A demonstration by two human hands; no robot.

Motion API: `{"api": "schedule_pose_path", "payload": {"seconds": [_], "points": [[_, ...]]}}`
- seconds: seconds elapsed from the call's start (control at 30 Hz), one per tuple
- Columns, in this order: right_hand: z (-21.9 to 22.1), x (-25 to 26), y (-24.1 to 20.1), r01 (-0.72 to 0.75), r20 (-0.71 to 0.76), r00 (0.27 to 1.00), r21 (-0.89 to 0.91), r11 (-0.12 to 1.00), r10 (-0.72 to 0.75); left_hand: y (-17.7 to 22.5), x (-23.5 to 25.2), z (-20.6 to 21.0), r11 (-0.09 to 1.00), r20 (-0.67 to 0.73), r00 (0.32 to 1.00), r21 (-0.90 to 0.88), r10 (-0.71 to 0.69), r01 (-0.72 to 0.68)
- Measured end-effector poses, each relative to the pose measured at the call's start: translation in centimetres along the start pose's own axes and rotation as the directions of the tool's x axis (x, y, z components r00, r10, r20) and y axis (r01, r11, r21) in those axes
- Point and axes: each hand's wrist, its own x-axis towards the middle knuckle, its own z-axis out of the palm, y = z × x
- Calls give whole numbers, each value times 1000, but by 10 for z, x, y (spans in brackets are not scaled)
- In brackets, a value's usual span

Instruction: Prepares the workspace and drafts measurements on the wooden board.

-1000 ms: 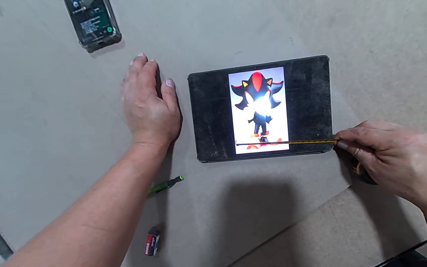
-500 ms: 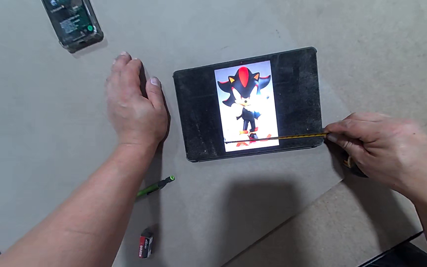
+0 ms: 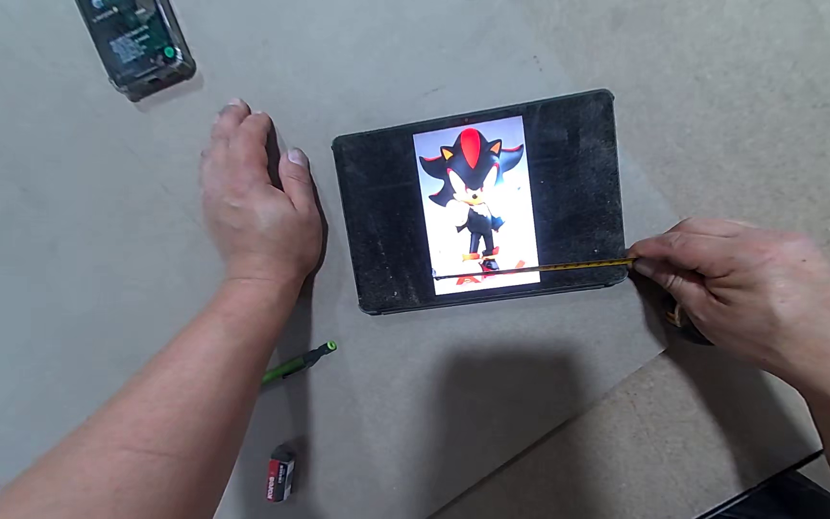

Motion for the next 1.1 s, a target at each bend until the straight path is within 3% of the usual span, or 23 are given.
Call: {"api": "schedule_pose_path", "payload": {"seconds": [1.1], "points": [[11, -2, 17, 28, -18, 999, 53, 998, -27, -1, 1, 4, 1000, -39, 999, 9, -24, 24]]}}
